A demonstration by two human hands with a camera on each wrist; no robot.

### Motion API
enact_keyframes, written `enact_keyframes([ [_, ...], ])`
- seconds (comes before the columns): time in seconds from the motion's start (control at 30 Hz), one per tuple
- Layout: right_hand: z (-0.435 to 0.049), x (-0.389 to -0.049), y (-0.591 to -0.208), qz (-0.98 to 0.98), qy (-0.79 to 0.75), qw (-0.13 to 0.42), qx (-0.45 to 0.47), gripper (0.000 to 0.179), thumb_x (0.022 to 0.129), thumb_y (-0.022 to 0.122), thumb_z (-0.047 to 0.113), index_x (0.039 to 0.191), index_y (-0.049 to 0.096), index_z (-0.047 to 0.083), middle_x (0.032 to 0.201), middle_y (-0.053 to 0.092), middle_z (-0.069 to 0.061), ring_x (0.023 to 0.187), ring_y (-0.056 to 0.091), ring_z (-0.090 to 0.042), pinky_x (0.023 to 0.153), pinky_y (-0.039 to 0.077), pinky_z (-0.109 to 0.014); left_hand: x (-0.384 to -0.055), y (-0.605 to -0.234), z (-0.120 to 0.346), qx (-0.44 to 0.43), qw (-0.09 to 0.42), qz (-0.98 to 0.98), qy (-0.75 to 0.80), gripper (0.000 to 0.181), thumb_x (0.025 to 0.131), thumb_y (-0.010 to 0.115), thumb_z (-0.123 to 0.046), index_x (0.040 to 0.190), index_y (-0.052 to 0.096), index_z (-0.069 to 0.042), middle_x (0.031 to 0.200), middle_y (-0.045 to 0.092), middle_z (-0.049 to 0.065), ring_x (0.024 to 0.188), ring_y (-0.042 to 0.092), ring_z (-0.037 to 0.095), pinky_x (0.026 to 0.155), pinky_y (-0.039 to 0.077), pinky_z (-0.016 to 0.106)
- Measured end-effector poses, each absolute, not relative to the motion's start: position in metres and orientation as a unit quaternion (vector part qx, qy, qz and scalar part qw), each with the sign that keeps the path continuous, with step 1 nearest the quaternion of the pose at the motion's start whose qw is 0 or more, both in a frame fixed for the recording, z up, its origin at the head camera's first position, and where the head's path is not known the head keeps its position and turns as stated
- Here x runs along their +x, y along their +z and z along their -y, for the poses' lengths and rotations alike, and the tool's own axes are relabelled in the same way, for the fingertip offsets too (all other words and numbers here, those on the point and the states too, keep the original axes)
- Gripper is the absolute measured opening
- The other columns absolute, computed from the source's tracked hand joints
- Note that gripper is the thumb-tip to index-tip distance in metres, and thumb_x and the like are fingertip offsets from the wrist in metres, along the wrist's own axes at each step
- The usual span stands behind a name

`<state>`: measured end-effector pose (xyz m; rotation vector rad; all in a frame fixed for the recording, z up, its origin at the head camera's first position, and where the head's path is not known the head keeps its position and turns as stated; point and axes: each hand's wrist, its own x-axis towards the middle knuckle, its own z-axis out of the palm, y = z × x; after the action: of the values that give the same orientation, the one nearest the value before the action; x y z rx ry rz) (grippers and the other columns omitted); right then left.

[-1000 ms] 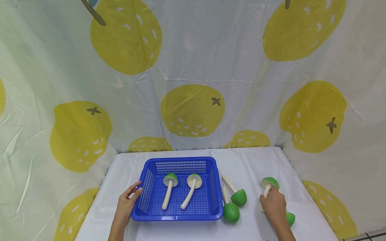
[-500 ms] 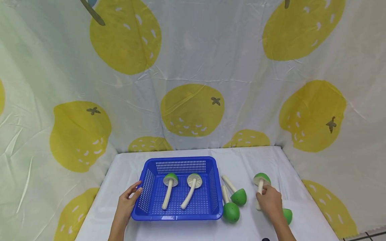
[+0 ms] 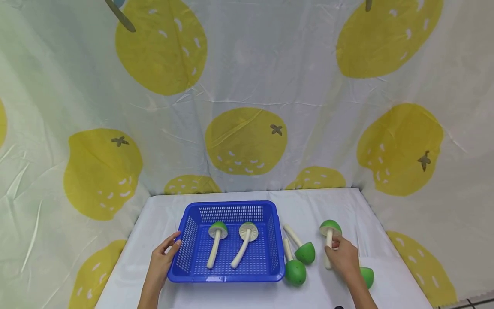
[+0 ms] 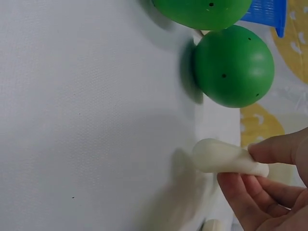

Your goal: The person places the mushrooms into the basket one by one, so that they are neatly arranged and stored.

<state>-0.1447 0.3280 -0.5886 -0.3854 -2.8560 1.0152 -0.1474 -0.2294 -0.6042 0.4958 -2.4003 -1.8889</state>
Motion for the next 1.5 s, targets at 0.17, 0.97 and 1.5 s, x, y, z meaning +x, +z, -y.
enact_keyframes([
  [0.17,-0.326,-0.144,-0.588,0.930,0.340,0.066,-0.121,0.044,0.087,0.077,0.016,0.120,0.066,-0.012,0.094,0.074,-0.016,0.077,0.068,-0.016,0.064,0.047,-0.025,-0.148,-0.603,0.230,0.157,0.024,0.777,-0.610,0.055,0.093,0.073,-0.050,0.141,0.065,-0.025,0.123,0.056,0.010,0.103,0.052,0.020,0.076,0.048,0.022],
  [0.97,-0.300,-0.144,-0.564,0.864,0.481,0.062,-0.137,0.048,0.096,0.073,0.022,0.138,0.059,0.001,0.121,0.065,-0.020,0.080,0.060,0.009,0.069,0.059,-0.021,-0.147,-0.603,0.229,0.164,0.020,0.773,-0.613,0.052,0.094,0.073,-0.047,0.141,0.065,-0.026,0.123,0.056,0.010,0.091,0.056,0.016,0.071,0.050,0.023],
  [1.5,-0.282,-0.150,-0.551,0.834,0.530,0.106,-0.107,0.045,0.096,0.074,0.016,0.135,0.059,-0.003,0.119,0.064,-0.022,0.079,0.065,0.008,0.069,0.060,-0.024,-0.146,-0.602,0.228,0.171,0.023,0.777,-0.606,0.053,0.094,0.072,-0.049,0.141,0.065,-0.025,0.122,0.056,0.010,0.091,0.055,0.016,0.071,0.050,0.023],
])
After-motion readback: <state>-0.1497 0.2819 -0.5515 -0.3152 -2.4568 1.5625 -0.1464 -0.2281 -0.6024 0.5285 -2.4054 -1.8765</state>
